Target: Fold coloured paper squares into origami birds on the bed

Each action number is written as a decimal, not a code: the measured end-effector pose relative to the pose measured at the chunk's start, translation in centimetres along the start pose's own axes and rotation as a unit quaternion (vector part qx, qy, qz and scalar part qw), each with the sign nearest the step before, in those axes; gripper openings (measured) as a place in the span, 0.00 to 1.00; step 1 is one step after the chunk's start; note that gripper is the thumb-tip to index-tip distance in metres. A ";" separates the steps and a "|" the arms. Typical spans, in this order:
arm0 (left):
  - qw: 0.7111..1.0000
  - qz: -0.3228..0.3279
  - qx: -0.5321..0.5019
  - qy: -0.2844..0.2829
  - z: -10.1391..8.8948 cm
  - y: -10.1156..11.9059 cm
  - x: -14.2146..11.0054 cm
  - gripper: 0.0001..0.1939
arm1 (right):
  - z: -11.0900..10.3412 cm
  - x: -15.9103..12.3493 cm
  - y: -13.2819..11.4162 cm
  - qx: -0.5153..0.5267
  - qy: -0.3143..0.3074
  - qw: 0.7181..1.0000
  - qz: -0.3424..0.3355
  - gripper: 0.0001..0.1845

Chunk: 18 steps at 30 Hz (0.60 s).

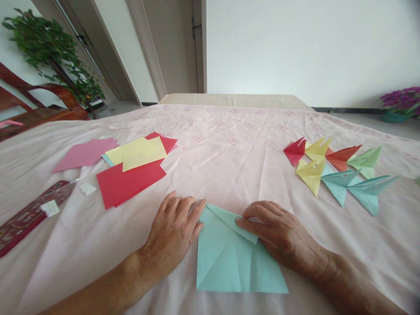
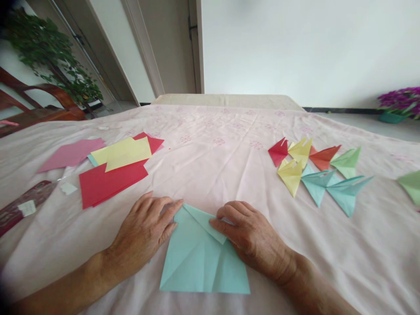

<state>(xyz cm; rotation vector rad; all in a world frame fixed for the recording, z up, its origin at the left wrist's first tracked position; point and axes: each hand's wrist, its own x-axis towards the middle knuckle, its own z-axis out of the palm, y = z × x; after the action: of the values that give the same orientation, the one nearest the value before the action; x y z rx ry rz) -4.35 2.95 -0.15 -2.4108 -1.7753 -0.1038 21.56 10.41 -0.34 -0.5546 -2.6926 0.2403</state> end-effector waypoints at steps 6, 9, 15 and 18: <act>1.000 -0.008 0.000 -0.002 0.0 0.1 -0.1 0.23 | 0.2 -0.3 0.3 0.006 0.013 0.999 -0.033 0.17; 1.000 -0.008 0.001 0.001 -0.1 0.1 -0.1 0.22 | 0.3 -0.4 0.4 0.008 0.008 0.999 -0.042 0.17; 1.000 -0.007 0.003 0.014 -0.2 0.1 0.1 0.21 | 0.2 -0.2 0.3 0.006 -0.010 0.998 -0.055 0.17; 0.999 0.001 0.007 0.032 -0.1 0.0 0.1 0.21 | 0.0 0.0 -0.1 0.002 -0.004 0.999 -0.051 0.17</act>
<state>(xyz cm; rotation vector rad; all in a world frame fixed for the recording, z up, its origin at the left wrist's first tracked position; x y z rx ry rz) -4.29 3.02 -0.09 -2.3719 -1.7401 -0.1653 21.53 10.38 -0.27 -0.4155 -2.7187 0.2196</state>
